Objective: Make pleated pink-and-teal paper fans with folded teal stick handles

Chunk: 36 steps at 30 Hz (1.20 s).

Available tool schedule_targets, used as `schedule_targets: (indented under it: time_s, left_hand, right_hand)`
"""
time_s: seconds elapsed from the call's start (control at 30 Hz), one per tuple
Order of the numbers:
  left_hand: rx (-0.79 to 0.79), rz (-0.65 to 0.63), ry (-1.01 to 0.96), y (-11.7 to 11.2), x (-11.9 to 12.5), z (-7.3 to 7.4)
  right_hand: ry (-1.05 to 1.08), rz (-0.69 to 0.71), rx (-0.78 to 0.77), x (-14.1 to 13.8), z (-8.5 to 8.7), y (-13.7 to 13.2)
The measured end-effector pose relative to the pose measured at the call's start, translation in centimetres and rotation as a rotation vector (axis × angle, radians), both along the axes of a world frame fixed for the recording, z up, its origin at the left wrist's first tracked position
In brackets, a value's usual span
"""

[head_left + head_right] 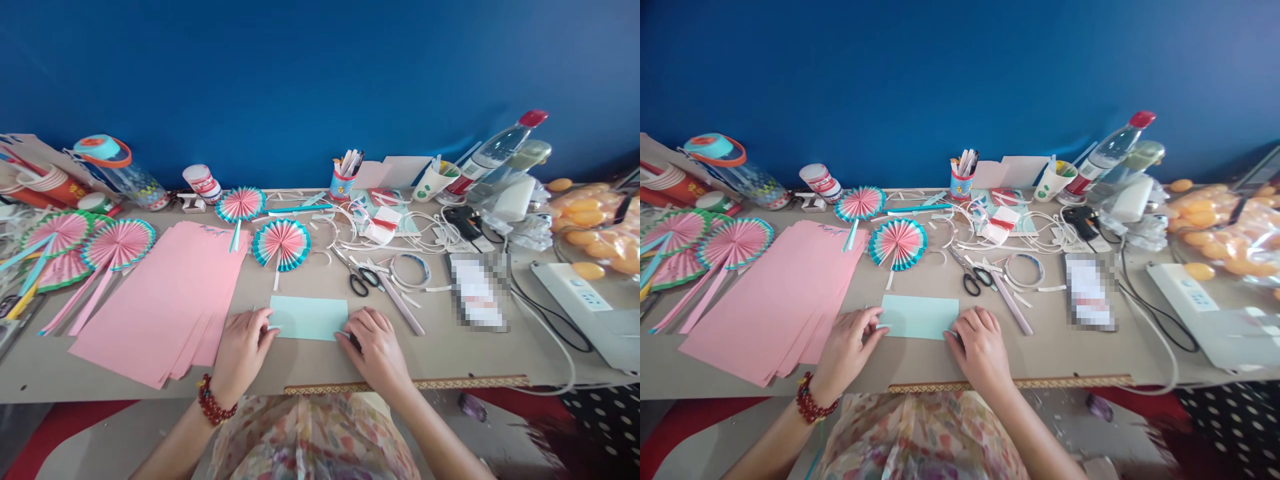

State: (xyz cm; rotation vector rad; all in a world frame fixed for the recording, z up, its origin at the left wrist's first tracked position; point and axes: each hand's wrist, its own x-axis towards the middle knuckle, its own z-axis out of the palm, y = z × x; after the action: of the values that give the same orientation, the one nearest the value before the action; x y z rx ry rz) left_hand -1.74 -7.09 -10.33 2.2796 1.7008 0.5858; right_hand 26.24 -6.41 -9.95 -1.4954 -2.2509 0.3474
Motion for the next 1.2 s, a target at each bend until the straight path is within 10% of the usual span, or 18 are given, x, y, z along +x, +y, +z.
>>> schedule_targets:
  time_s: [1.2]
  left_hand:
    - [-0.039, -0.038, 0.008, -0.08, -0.27, 0.56]
  right_hand:
    - [0.033, 0.082, 0.083, -0.3, -0.17, -0.3]
